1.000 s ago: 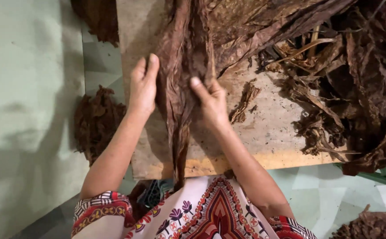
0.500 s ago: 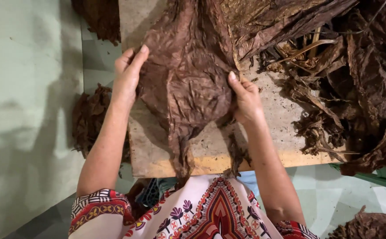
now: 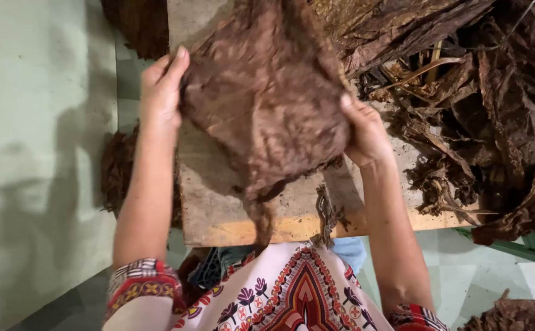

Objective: Sorting and unfolding dried tobacco leaves on a wooden table for processing.

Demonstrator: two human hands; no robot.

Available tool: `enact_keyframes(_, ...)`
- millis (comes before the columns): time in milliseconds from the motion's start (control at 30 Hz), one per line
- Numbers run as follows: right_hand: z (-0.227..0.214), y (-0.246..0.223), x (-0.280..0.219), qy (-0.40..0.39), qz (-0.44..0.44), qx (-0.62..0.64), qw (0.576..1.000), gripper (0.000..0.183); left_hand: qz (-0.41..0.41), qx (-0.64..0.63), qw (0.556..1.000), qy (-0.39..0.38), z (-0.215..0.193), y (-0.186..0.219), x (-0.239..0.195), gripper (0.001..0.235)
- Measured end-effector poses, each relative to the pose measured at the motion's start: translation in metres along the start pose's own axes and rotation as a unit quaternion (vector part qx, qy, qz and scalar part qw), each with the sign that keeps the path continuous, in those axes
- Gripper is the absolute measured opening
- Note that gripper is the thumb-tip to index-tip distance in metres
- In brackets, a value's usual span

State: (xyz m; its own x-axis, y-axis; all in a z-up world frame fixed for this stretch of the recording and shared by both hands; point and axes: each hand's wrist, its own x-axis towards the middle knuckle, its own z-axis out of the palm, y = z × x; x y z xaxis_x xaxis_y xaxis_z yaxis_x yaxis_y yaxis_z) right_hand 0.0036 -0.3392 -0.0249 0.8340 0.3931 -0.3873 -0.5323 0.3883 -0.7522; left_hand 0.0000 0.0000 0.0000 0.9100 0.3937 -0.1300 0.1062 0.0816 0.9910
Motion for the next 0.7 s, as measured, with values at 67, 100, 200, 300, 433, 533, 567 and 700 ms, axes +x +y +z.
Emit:
enact_keyframes(67, 0.036, -0.018, -0.015, 0.178, 0.032, 0.291, 0.940, 0.063, -0.104, -0.023, 0.994, 0.039, 0.031, 0.030, -0.018, 0.050)
enact_keyframes(100, 0.056, -0.019, -0.025, 0.177, 0.034, 0.289, 0.940, 0.063, -0.105, -0.024, 0.993, 0.041, 0.038, 0.025, -0.018, 0.050)
enact_keyframes(200, 0.077, 0.009, -0.046, 0.201, -0.017, 0.406, 0.891, 0.091, 0.007, -0.044, 0.999, 0.018, 0.062, 0.009, -0.014, 0.037)
enact_keyframes(300, 0.048, 0.079, -0.045, -0.107, 0.027, 0.354, 0.929, 0.128, 0.127, 0.002, 0.992, 0.015, 0.071, -0.003, -0.013, 0.032)
enact_keyframes(433, 0.057, 0.089, -0.032, 0.166, 0.008, 0.234, 0.958, 0.046, -0.125, -0.289, 0.940, -0.128, 0.067, -0.005, -0.043, 0.076)
enact_keyframes(533, 0.069, 0.083, -0.020, 0.214, -0.046, 0.222, 0.950, 0.033, -0.213, -0.355, 0.896, -0.161, 0.094, -0.007, -0.102, 0.071)
enact_keyframes(567, 0.076, 0.084, -0.020, 0.243, -0.059, 0.191, 0.949, 0.027, -0.208, -0.262, 0.938, -0.089, 0.105, -0.009, -0.130, 0.070)
enact_keyframes(700, 0.085, 0.090, -0.028, 0.254, -0.068, 0.138, 0.955, 0.026, -0.008, -0.067, 0.998, 0.018, 0.072, -0.073, -0.100, 0.012)
